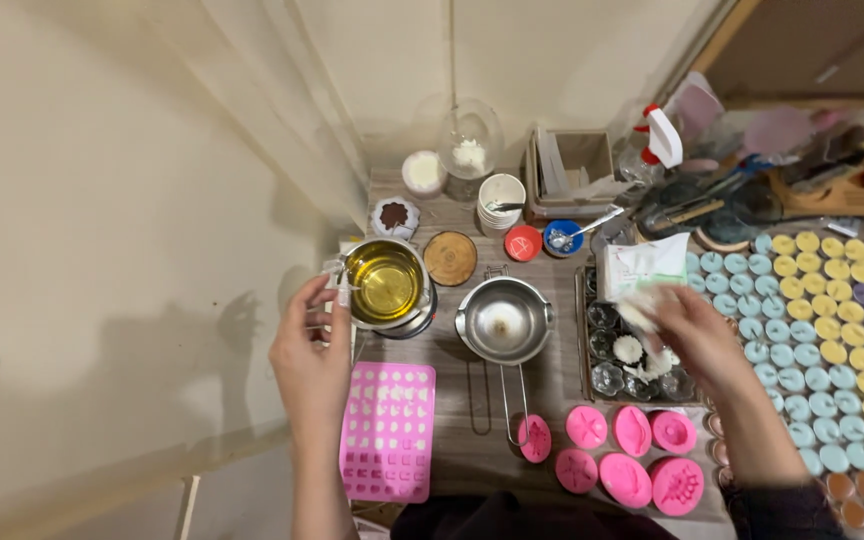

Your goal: The person prepares candle molds by removing cured wax shapes from silicone molds and placing them into a metal tray.

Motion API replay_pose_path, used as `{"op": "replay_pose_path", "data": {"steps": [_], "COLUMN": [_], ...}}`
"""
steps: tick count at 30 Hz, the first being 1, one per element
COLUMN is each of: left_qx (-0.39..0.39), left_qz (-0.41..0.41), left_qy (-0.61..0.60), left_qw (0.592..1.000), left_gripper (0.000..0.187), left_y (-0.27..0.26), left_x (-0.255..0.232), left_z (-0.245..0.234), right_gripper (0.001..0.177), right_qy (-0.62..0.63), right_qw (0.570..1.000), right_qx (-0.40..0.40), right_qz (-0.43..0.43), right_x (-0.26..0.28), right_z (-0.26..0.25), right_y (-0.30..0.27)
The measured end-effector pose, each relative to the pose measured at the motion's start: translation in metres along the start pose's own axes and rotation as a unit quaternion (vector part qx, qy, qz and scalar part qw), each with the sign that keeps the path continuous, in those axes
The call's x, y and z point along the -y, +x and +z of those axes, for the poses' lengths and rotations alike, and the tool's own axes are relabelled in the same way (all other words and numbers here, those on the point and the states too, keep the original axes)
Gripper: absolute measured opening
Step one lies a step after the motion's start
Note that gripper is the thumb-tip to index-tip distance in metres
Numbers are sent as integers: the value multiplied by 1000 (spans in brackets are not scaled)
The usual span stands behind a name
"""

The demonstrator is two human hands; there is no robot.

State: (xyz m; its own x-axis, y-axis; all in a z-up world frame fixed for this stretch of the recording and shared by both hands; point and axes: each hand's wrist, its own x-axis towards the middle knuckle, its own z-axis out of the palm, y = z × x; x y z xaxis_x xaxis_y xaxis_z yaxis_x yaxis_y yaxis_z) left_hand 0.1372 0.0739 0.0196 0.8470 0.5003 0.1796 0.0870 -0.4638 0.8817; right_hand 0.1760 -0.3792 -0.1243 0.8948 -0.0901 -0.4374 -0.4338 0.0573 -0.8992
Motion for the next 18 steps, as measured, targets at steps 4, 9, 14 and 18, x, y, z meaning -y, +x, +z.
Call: {"op": "replay_pose_path", "data": {"steps": [4, 9, 14, 18], "left_qx": [14, 19, -6, 5], "left_qz": [-2, -24, -27, -86], "left_qy": [15, 19, 21, 40], "left_qw": [1000, 999, 999, 996], "left_gripper": [33, 34, 37, 37], "left_y": [3, 3, 5, 7], "left_x": [2, 12, 33, 35], "left_z": [0, -7, -16, -15], "right_gripper": [41, 43, 40, 44], "right_qy": [-190, -365, -441, -452], "right_qw": [938, 844, 825, 786], "right_qx": [112, 32, 36, 12], "right_qz": [-269, -391, -352, -421], "right_x": [108, 181, 184, 185], "right_z": [116, 221, 256, 238], "right_y": [72, 151, 196, 172]}}
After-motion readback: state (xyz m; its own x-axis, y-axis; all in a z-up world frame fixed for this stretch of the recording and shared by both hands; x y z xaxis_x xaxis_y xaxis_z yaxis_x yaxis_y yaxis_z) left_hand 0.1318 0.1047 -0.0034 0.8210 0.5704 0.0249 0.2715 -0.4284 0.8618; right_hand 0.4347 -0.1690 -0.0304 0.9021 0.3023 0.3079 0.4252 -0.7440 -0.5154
